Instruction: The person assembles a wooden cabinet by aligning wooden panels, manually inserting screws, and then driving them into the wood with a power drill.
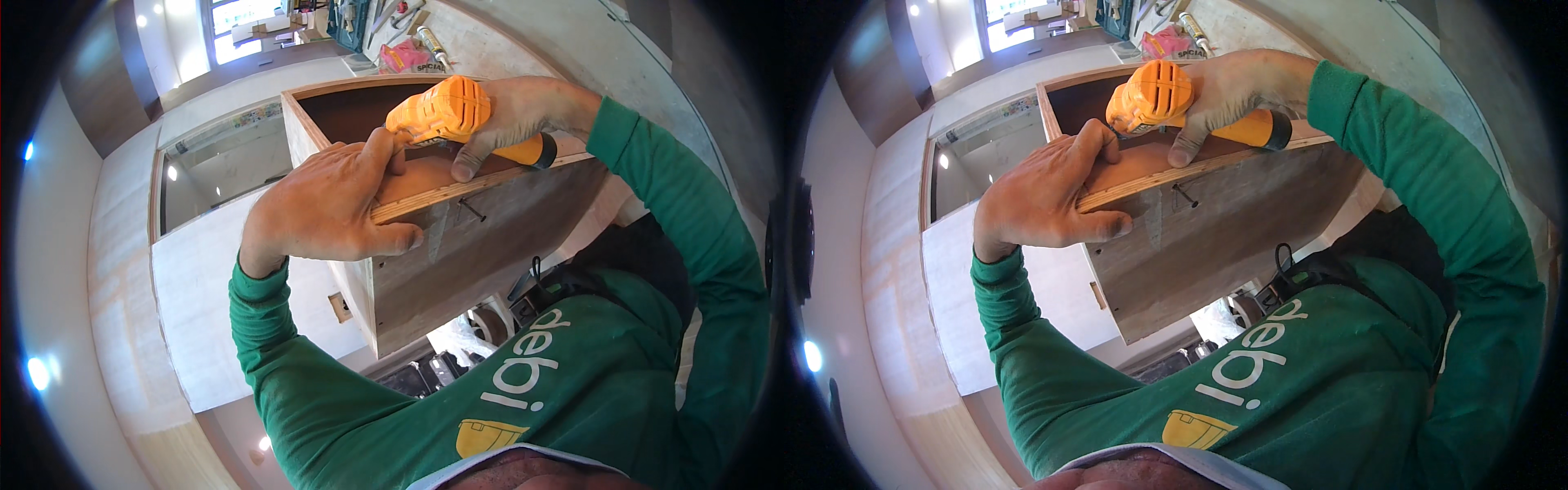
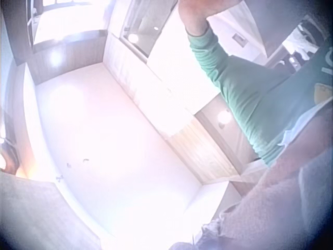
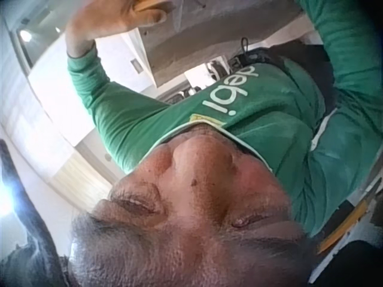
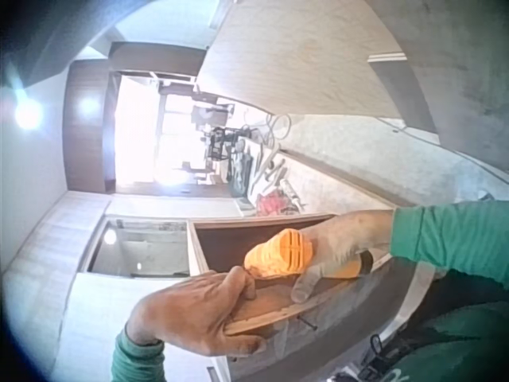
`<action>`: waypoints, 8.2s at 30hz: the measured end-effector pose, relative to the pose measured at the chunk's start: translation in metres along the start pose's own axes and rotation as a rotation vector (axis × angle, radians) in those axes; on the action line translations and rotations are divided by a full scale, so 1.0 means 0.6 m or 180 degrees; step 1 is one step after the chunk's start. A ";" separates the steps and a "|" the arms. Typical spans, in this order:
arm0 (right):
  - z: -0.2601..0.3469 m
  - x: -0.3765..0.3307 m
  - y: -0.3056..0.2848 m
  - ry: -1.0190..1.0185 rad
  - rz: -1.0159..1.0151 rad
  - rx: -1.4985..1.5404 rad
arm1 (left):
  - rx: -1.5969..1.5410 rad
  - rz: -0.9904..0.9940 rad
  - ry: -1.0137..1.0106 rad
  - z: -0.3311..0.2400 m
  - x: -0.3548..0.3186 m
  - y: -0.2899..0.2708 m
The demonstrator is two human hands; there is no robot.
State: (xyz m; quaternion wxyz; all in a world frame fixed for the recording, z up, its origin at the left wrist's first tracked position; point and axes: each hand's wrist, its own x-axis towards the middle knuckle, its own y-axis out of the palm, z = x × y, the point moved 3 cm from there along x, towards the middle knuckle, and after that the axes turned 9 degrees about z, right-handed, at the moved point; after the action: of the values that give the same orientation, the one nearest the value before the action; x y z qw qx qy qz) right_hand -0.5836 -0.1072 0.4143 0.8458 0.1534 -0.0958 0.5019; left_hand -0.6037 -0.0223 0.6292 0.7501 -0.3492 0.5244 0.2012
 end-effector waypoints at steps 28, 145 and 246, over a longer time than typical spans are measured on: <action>-0.101 -0.090 -0.063 0.0502 -0.0615 -0.0324 | 0.0018 -0.0369 0.0013 -0.024 -0.001 -0.001; -0.294 -0.429 0.149 0.0799 -0.2622 0.0304 | 0.0196 -0.0254 0.0148 -0.004 0.009 0.012; -0.072 -0.301 0.317 -0.1275 -0.2462 -0.0615 | 0.0015 -0.0365 0.0327 -0.023 0.014 0.020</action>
State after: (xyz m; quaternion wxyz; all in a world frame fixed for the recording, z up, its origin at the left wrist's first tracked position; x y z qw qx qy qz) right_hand -0.8365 -0.1543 0.3482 0.9465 0.1924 -0.2398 0.0977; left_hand -0.6172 -0.0249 0.6150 0.7333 -0.3867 0.5419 0.1385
